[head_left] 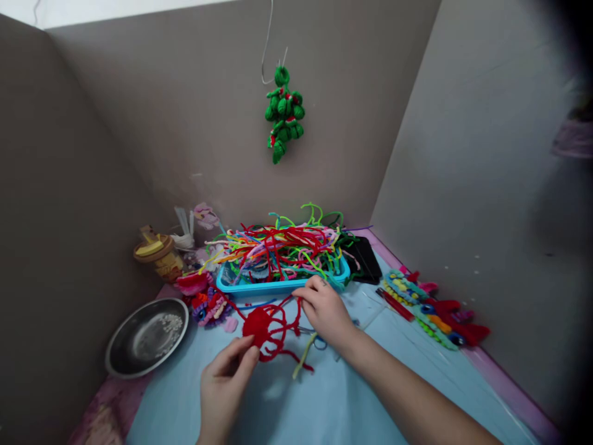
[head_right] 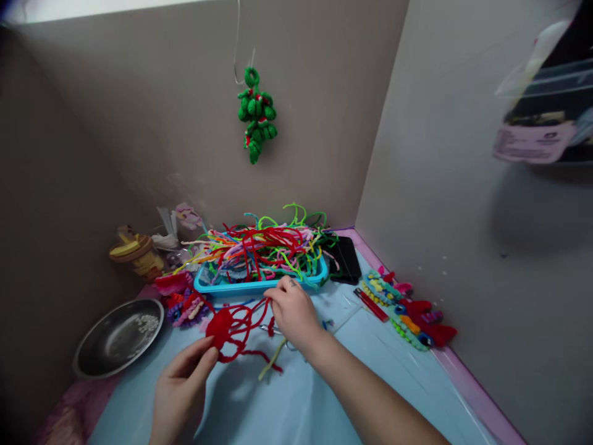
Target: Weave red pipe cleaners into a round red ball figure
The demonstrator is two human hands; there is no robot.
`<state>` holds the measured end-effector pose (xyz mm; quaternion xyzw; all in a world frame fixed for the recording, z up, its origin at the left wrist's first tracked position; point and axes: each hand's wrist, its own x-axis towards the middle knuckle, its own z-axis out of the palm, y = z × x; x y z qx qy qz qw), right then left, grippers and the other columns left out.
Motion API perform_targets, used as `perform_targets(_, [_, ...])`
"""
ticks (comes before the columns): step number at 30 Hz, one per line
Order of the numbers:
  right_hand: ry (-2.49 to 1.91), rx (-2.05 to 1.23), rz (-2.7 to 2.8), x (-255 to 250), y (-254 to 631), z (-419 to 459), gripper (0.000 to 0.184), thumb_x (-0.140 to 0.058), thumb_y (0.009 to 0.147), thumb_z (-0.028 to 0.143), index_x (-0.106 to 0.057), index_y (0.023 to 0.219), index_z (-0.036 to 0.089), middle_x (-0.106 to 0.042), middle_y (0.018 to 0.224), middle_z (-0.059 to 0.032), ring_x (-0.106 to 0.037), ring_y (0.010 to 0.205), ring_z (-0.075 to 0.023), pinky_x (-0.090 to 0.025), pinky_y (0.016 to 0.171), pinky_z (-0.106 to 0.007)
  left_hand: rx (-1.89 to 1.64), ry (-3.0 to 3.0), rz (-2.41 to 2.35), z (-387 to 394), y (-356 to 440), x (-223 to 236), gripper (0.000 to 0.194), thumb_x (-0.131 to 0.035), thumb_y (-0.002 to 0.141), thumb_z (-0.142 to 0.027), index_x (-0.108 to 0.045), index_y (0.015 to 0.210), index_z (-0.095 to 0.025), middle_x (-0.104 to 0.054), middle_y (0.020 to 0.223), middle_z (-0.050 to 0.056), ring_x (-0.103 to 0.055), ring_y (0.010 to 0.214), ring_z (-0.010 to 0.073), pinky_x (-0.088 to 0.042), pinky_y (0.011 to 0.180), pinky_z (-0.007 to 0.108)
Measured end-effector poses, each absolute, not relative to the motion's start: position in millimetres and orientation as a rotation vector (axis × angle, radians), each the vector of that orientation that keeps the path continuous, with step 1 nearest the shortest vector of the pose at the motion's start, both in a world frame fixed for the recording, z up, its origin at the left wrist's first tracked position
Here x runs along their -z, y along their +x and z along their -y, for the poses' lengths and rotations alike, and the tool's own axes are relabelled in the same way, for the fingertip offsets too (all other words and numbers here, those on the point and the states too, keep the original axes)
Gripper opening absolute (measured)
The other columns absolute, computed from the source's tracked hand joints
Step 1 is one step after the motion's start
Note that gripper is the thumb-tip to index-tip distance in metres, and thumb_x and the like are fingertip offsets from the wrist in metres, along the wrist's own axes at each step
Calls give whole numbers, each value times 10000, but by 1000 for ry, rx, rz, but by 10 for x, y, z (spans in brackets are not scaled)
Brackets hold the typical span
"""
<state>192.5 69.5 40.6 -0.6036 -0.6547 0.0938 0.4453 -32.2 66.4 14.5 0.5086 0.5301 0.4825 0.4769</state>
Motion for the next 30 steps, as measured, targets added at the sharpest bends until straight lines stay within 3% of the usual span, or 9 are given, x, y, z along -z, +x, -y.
perform_targets(4, [-1398,-431,1497,-434,1943,-712,269,-482,751,97,-707,818,229,-617,840,-50,-577,811,-188,-449,760,-340,-1144,1183,-1331,-704,-284,-194,396,-748,608,-402,-716,923,-163,-726,908,80,-655,817,204,-519,744,279])
perform_targets(9, [-1204,-1097,979,-481,1812,-703,64,-627,656,208,-622,718,195,-602,568,22,-559,528,-140,-442,544,-282,-1097,1190,-1352,-718,-243,-254,424,-746,610,-404,-708,938,-138,-725,903,96,-655,815,219,-516,754,309])
perform_targets(12, [-1044,-1301,705,-508,1682,-663,218,-720,595,286,-558,699,183,-626,566,28,-561,484,-114,-426,503,-240,-1076,1199,-1332,-705,-229,-258,421,-754,596,-400,-712,919,-134,-729,875,94,-657,788,215,-517,733,303])
perform_targets(18, [-1034,-1375,570,-476,1509,-603,365,-794,527,377,-544,682,161,-643,562,7,-574,488,-114,-391,456,-203,-1070,1206,-1325,-669,-203,-272,394,-751,591,-408,-719,881,-143,-732,838,77,-650,751,190,-510,701,266])
perform_targets(25, [-1105,-1319,588,-450,1461,-585,310,-786,525,353,-567,610,150,-552,454,42,-412,406,-62,-235,384,-185,-1082,1240,-1325,-670,-184,-295,365,-751,584,-405,-725,851,-158,-732,835,77,-646,740,191,-507,692,269])
perform_targets(30, [-1087,-1296,501,-488,1411,-558,271,-772,512,296,-555,564,143,-539,493,49,-336,420,-35,-191,406,-195,-1111,1394,-1301,-652,-193,-276,295,-726,632,-384,-725,839,-173,-719,814,65,-636,716,177,-497,663,255])
